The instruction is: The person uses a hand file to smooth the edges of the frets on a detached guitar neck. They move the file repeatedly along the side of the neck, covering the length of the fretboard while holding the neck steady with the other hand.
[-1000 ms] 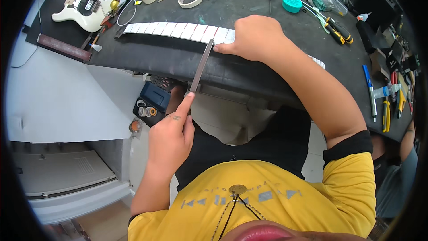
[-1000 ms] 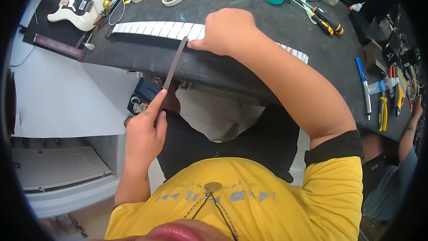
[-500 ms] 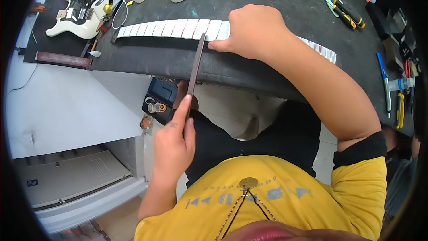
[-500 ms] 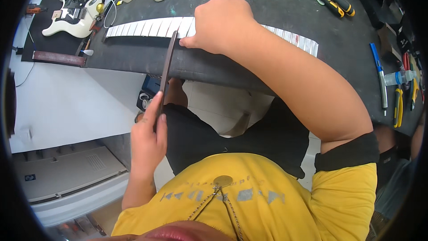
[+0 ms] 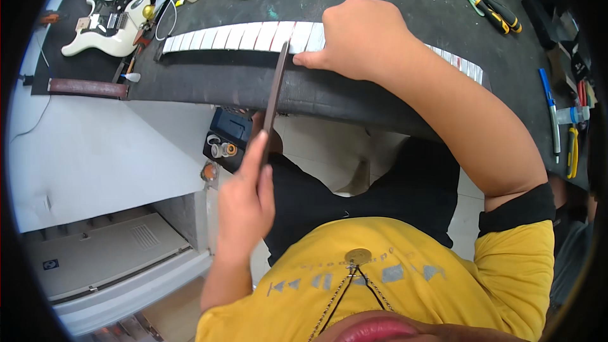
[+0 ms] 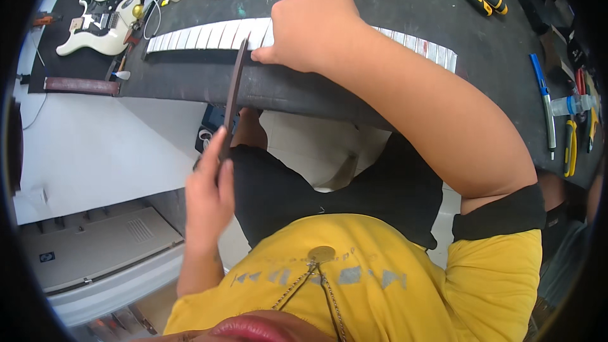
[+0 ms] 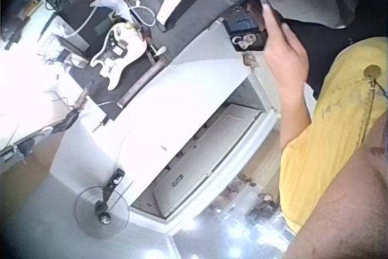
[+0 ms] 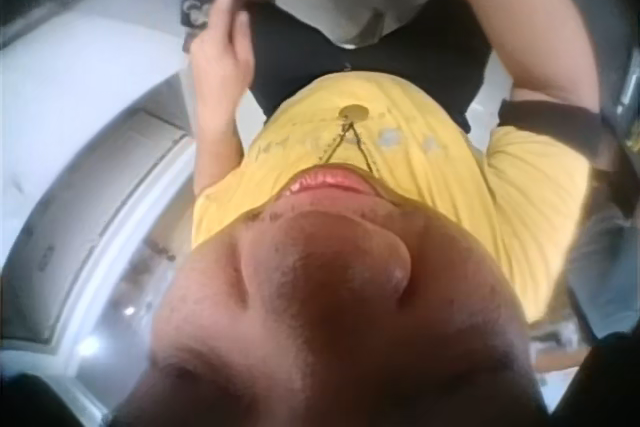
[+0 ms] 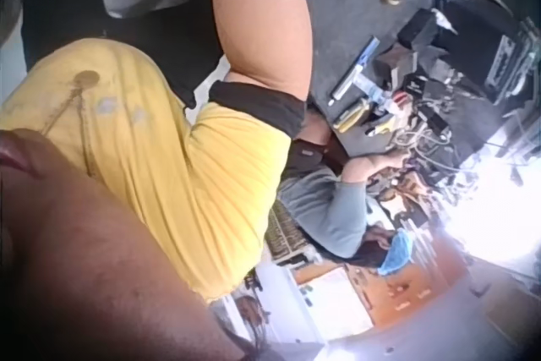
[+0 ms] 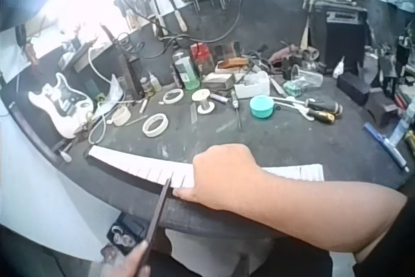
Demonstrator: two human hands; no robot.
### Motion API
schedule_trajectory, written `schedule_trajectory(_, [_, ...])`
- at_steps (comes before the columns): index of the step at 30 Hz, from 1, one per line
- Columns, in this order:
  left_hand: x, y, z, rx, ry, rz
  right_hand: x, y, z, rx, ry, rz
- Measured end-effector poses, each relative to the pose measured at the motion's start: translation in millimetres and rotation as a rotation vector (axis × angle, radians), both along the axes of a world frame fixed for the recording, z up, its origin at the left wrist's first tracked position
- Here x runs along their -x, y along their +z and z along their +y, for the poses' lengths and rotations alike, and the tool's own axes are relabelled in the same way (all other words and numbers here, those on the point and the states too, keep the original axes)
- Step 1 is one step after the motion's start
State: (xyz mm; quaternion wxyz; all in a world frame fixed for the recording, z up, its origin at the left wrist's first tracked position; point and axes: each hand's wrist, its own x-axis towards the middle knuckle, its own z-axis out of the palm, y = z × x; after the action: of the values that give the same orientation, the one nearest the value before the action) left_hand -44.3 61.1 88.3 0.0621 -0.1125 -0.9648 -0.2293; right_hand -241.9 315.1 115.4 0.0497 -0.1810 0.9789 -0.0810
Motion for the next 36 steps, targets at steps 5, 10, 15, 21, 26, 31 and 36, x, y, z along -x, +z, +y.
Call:
schedule_trajectory(5, [84.5,34.9,33.3,0.068,0.020,-0.082,1.2,-2.5,4.0,0.017,0.006,0.001])
schedule_trajectory(10, [147.4,40.5,34.6,0.052,-0.042,-0.075,1.1,4.0,-4.4,0.007,0.023,0.008])
schedule_trajectory(15, [19.1,6.3,0.1,-0.026,-0.014,-0.031,2.3,-8.7,0.0,-0.006,-0.012,0.056])
schedule_trajectory(21, [103.7,41.1,28.5,0.022,0.004,-0.126,1.1,-1.1,0.0,0.014,0.021,0.024])
schedule_trajectory(26, [125.4,37.3,36.3,0.039,-0.034,-0.081,1.1,-5.0,7.0,0.086,0.036,0.047])
schedule_trajectory(31, [-8.7,8.6,-1.2,0.014,0.018,-0.096,2.6,-9.8,4.4,0.090,0.020,0.082])
schedule_trajectory(36, [94.6,40.1,25.6,0.002,0.018,-0.196,1.8,-9.1,4.2,0.066,0.033,0.050])
